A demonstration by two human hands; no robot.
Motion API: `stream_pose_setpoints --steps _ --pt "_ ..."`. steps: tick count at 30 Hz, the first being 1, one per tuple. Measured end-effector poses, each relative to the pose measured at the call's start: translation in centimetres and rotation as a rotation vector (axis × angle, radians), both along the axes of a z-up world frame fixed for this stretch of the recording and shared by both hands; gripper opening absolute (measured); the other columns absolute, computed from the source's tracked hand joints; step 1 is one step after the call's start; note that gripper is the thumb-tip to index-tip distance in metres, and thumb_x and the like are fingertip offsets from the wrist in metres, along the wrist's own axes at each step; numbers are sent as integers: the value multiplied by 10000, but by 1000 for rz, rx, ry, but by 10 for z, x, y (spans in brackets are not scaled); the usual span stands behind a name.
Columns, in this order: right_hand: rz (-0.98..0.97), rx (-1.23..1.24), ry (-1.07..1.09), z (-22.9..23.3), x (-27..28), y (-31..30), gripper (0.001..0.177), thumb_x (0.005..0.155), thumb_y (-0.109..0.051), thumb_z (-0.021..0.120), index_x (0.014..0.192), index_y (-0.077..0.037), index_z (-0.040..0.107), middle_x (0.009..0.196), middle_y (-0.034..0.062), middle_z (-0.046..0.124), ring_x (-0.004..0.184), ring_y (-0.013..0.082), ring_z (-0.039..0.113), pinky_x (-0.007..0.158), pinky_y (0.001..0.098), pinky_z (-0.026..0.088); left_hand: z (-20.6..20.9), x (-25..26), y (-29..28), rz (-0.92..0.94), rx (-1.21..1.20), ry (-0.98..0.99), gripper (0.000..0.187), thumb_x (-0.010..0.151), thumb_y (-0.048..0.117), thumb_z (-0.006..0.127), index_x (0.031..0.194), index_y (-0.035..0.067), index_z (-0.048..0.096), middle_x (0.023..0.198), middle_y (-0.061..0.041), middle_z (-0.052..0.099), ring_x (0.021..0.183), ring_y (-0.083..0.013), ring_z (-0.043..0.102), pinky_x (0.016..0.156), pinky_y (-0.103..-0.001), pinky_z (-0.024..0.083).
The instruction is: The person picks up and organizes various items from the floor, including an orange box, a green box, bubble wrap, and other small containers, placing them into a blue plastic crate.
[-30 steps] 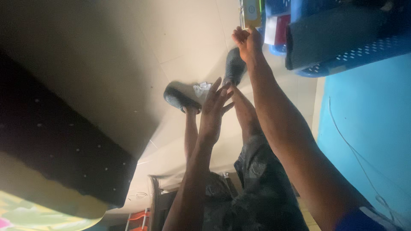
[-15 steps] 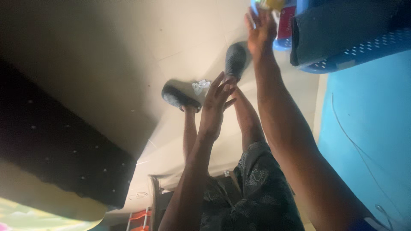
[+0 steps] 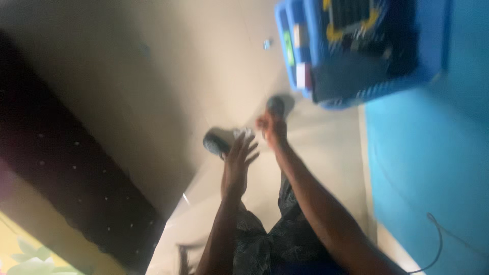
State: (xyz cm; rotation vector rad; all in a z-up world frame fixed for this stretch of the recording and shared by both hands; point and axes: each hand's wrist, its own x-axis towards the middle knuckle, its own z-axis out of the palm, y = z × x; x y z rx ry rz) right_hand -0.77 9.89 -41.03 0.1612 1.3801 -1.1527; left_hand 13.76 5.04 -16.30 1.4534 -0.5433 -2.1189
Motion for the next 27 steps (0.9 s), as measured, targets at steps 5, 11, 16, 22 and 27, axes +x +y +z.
stream_pose_setpoints --steps 5,11,16,22,27 --pt "109 -40 -39 94 31 20 220 945 -268 674 1103 -116 668 877 61 690 726 191 686 647 334 576 73 31 18 281 137 -24 620 1020 355 487 1547 43 387 1507 -203 545 1347 -330 578 1090 -474 507" --pt "467 -243 -145 215 53 -8 370 1027 -366 663 964 -1 659 764 87 657 702 188 660 667 346 562 124 76 70 577 84 16 607 1018 372 482 1518 30 443 1468 -236 581 1324 -358 590 1091 -498 488" --pt "738 -162 4 286 72 -39 350 903 -312 661 1131 -50 709 664 83 635 683 197 684 667 349 578 105 103 114 742 43 143 568 1014 364 450 1499 70 443 1468 -160 606 1333 -326 607 1116 -450 487" --pt "822 -206 72 335 122 -50 406 1002 -351 656 1050 52 653 664 92 567 706 228 697 675 381 591 102 152 133 902 18 135 467 1031 270 494 1389 -24 553 1391 -215 666 1286 -338 651 1075 -464 517" --pt "938 -288 129 376 191 -45 372 996 -329 610 1055 34 662 752 129 682 717 229 688 678 394 586 133 227 132 1027 65 154 349 1036 218 598 1292 -19 602 1262 -211 677 1225 -337 665 1038 -449 545"
